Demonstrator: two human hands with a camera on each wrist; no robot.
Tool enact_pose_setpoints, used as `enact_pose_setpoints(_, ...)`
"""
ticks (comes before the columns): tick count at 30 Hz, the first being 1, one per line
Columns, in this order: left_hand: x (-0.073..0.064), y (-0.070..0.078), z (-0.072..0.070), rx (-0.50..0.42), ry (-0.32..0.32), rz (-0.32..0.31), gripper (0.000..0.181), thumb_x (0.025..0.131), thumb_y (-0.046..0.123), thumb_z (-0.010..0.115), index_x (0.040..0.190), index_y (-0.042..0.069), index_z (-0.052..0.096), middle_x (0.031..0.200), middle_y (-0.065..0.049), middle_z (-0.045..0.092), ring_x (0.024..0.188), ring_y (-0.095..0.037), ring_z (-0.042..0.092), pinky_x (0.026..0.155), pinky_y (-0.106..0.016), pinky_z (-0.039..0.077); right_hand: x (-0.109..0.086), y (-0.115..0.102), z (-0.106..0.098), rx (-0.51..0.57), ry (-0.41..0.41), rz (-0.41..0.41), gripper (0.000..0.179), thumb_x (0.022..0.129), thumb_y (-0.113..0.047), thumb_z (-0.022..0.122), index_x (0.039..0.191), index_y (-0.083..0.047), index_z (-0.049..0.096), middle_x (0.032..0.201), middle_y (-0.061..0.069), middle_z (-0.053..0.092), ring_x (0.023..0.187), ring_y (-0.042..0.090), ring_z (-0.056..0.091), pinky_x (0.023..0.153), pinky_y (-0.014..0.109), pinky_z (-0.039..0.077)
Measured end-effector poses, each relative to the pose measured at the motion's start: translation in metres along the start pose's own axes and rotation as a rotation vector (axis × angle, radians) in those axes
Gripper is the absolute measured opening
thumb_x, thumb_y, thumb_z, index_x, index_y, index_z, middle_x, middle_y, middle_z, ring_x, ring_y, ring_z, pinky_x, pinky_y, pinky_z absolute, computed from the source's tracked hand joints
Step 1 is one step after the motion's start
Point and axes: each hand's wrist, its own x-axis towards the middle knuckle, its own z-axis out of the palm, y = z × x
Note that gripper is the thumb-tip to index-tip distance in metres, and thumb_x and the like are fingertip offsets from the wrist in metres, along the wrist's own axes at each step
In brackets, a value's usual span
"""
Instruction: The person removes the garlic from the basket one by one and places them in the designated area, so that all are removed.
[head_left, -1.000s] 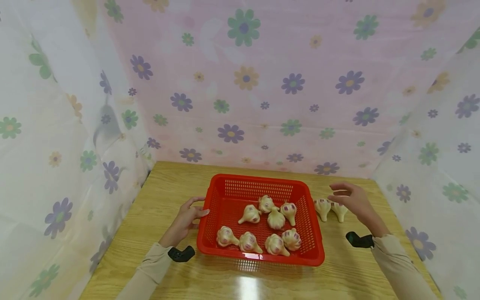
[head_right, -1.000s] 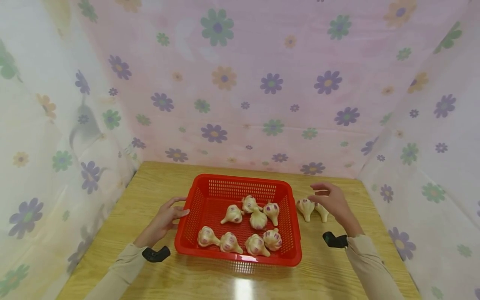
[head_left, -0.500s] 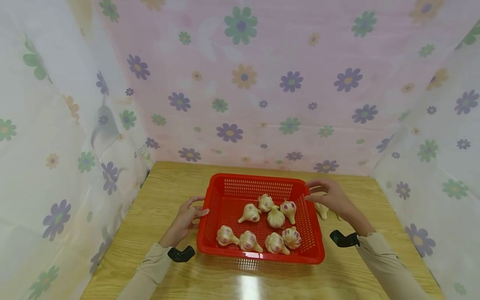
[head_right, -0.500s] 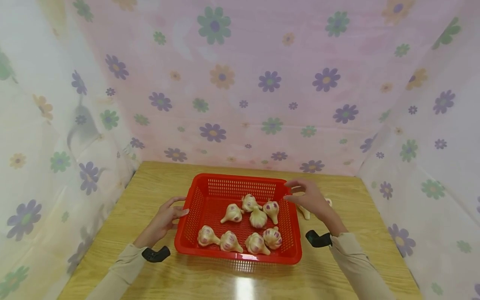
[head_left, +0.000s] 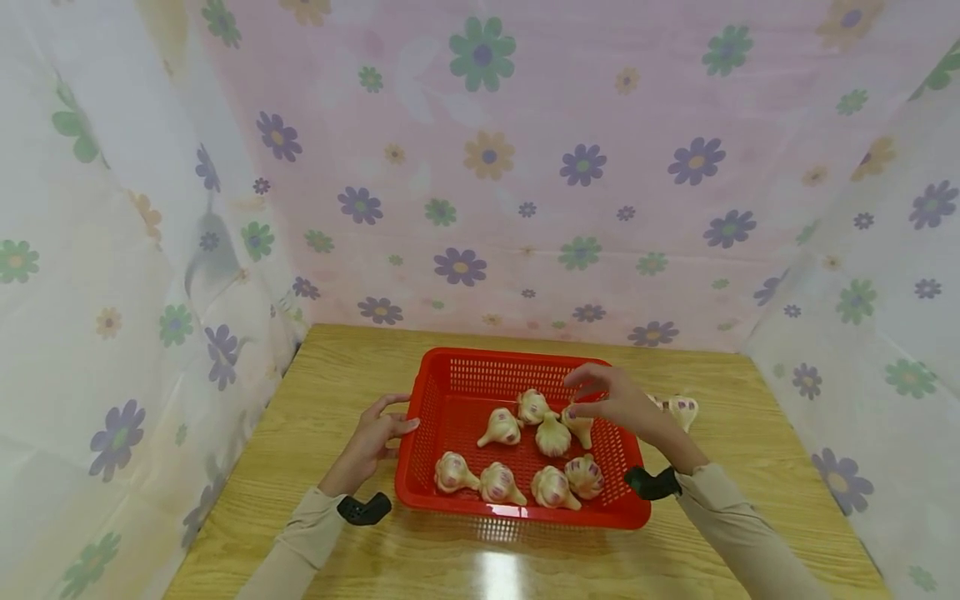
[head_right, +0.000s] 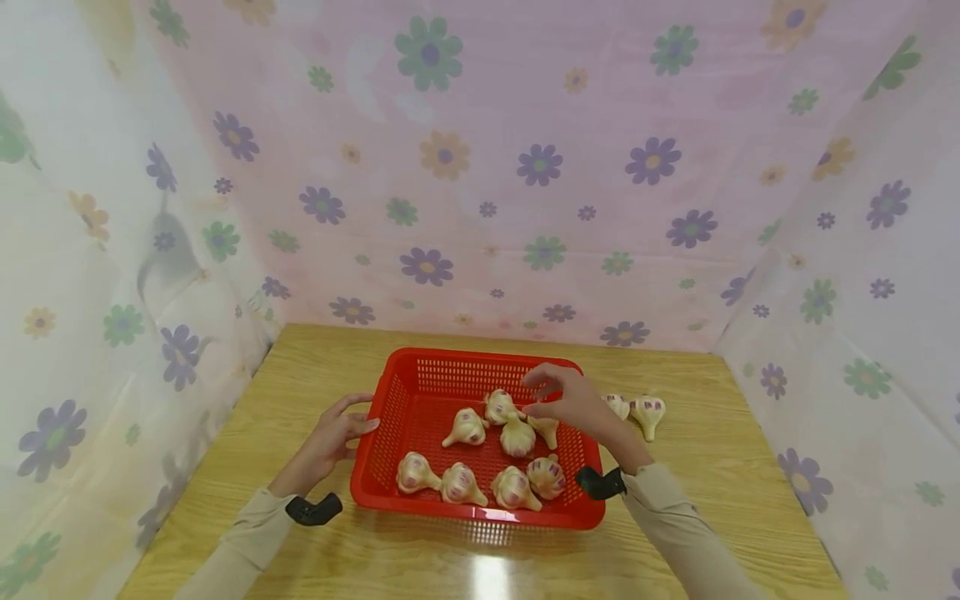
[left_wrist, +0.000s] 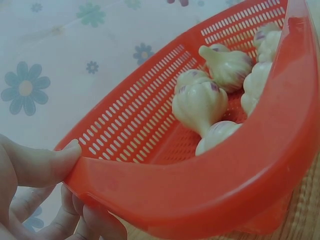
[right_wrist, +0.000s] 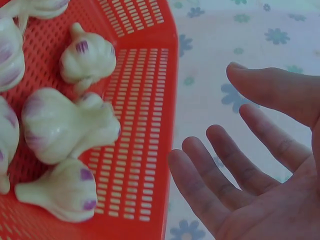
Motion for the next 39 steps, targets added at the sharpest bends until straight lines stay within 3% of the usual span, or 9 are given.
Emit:
enact_pose_setpoints(9,-0.001,0.0,0.0,-0.021,0.003,0.003,0.049,0.084,0.007,0.068,0.129,0.014,0.051,0.099,-0.011,0.064,0.079,-0.023,0.063,0.061,-0.04,0.054,0.019,-0.004,0.027,0.063,-0.112,-0.043,0.033,0.085,-0.017,0.072,0.113,-0.007,0.059,0.116,0.015,0.057,0.104,0.041,0.055,0.081,0.036,0.05)
enact_pose_setpoints(16,-0.002,0.001,-0.001,-0.019,0.001,0.002,0.049,0.084,0.007,0.068,0.129,0.015,0.051,0.099,-0.012,0.064,0.079,-0.023,0.063,0.061,-0.04,0.054,0.031,-0.006,0.048,0.087,-0.192,-0.107,0.029,0.085,-0.01,0.071,0.111,-0.005,0.058,0.112,0.012,0.058,0.104,0.045,0.054,0.086,0.044,0.049)
enact_pose_setpoints(25,-0.002,0.002,0.0,-0.028,-0.008,0.001,0.049,0.084,0.007,0.068,0.129,0.014,0.051,0.1,-0.012,0.064,0.079,-0.023,0.063,0.06,-0.038,0.054,0.045,-0.012,0.076,0.099,-0.266,-0.055,0.032,0.085,-0.006,0.07,0.114,-0.003,0.058,0.114,0.024,0.056,0.102,0.04,0.055,0.086,0.043,0.048)
enact_pose_setpoints(32,-0.003,0.002,0.0,-0.017,-0.027,0.008,0.05,0.085,0.009,0.068,0.131,0.012,0.049,0.106,-0.015,0.062,0.082,-0.024,0.063,0.064,-0.039,0.054,0.058,-0.006,0.099,0.143,-0.329,0.013,0.034,0.081,-0.01,0.074,0.113,-0.008,0.06,0.11,0.011,0.059,0.102,0.039,0.056,0.081,0.037,0.05)
enact_pose_setpoints(39,-0.004,0.002,-0.001,-0.02,-0.031,0.025,0.049,0.086,0.009,0.066,0.132,0.012,0.047,0.108,-0.018,0.061,0.086,-0.027,0.064,0.069,-0.042,0.054,0.07,-0.008,0.123,0.124,-0.409,0.012,0.038,0.08,-0.006,0.074,0.115,-0.004,0.059,0.115,0.018,0.057,0.099,0.037,0.057,0.08,0.034,0.049)
